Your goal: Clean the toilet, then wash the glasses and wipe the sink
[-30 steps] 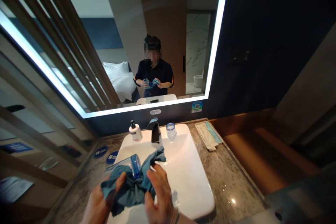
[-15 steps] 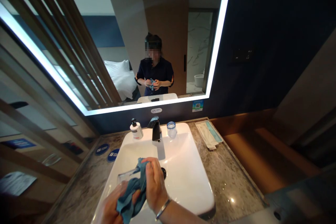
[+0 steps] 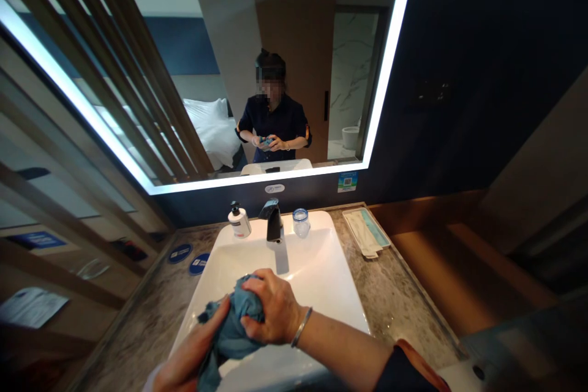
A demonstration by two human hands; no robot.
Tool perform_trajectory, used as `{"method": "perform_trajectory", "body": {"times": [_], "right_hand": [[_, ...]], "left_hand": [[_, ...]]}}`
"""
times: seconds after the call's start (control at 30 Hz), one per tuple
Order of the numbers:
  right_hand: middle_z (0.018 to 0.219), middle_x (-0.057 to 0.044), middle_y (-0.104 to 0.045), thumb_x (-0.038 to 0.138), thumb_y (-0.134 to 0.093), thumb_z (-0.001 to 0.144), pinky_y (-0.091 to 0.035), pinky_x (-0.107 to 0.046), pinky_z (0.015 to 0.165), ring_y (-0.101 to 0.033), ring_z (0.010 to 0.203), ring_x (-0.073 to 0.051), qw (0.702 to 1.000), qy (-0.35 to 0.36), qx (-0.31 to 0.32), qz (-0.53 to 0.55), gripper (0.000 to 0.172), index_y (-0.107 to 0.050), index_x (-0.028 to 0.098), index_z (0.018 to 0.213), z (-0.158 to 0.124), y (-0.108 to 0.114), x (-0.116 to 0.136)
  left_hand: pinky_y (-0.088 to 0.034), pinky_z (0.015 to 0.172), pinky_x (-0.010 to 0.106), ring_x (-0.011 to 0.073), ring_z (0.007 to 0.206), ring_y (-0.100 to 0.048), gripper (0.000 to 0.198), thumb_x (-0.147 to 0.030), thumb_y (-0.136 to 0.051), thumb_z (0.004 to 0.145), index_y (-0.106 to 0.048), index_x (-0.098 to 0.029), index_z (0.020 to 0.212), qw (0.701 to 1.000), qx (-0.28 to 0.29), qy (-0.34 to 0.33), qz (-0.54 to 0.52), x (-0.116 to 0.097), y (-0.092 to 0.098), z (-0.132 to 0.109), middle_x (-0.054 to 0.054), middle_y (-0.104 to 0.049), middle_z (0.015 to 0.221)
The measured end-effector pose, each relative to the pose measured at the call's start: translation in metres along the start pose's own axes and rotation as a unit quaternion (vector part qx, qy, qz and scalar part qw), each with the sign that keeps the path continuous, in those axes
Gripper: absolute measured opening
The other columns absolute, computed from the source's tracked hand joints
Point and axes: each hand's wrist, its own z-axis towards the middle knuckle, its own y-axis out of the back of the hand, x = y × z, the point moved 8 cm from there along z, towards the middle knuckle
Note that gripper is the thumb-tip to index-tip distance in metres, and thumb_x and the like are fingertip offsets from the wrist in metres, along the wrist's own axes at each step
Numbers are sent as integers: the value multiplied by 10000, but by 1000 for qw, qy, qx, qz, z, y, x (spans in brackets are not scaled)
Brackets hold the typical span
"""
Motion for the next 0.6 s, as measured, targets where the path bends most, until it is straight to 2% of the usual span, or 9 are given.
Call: {"method": "perform_trajectory", "body": {"times": [0.07, 0.13, 0.17, 0.23, 0.3, 0.33, 0.4, 0.5, 0.6], "right_hand": [[1182, -137, -587, 490, -513, 894, -515, -409, 953, -581, 1123, -269, 1000, -8, 2, 20, 488, -502, 192, 1281, -5, -3, -5], [1115, -110, -622, 494, -422, 962, -513, -382, 933, -617, 1033, -230, 988, -137, -17, 72, 438, -491, 195, 1275, -13, -8, -24], [1054, -92, -639, 498, -368, 993, -512, -370, 917, -628, 976, -212, 971, -214, -24, 103, 421, -497, 194, 1254, -19, -13, -35], [952, -64, -647, 525, -282, 1026, -508, -357, 889, -628, 903, -193, 931, -323, -23, 167, 439, -526, 193, 1178, -30, -25, -47], [927, -59, -640, 565, -287, 1020, -507, -358, 879, -618, 885, -192, 913, -349, -11, 211, 462, -536, 188, 1119, -33, -33, -47], [924, -57, -636, 568, -307, 1014, -508, -357, 871, -614, 872, -189, 912, -348, -9, 215, 455, -532, 187, 1120, -33, -34, -47], [930, -58, -631, 540, -361, 999, -509, -358, 863, -610, 859, -188, 926, -330, -11, 182, 426, -511, 182, 1174, -29, -29, -45], [1069, -100, -619, 462, -450, 945, -497, -383, 933, -612, 978, -217, 964, -254, -6, 81, 432, -504, 169, 1258, -18, -17, -38], [1166, -133, -596, 470, -518, 886, -502, -389, 962, -602, 1069, -244, 990, -130, 29, 36, 509, -516, 156, 1287, -6, -14, -21]], "left_hand": [[-577, 825, 312, 212, 831, -678, 444, -524, -731, 797, -712, -185, 1082, 1000, -7, 23, -9, 1, 0, -1, 62, -725, 891], [-565, 762, 266, 199, 785, -663, 374, -511, -707, 822, -744, -186, 1003, 988, -20, -69, 139, -10, 6, -1, 58, -721, 852], [-554, 728, 251, 196, 763, -657, 326, -485, -703, 832, -758, -193, 966, 962, -22, -139, 233, -16, 7, -1, 57, -721, 832], [-546, 720, 256, 215, 782, -672, 224, -389, -720, 827, -777, -219, 961, 880, 14, -279, 384, -21, 2, -5, 69, -738, 858], [-548, 823, 280, 246, 902, -695, 225, -306, -720, 821, -773, -259, 1035, 814, 57, -380, 436, -17, -2, -10, 76, -755, 973], [-539, 880, 290, 257, 962, -692, 246, -291, -718, 820, -768, -265, 1060, 804, 66, -402, 433, -15, -2, -11, 79, -754, 1024], [-552, 840, 284, 247, 920, -692, 232, -337, -704, 838, -774, -241, 1037, 848, 51, -356, 388, -10, 4, -4, 79, -752, 1012], [-574, 738, 265, 215, 776, -679, 326, -470, -713, 823, -774, -165, 918, 955, -23, -189, 227, -2, 14, 7, 79, -739, 864], [-606, 775, 309, 234, 823, -711, 454, -461, -795, 749, -711, -149, 1067, 998, -56, -31, -2, 8, 9, 6, 92, -745, 934]]}}
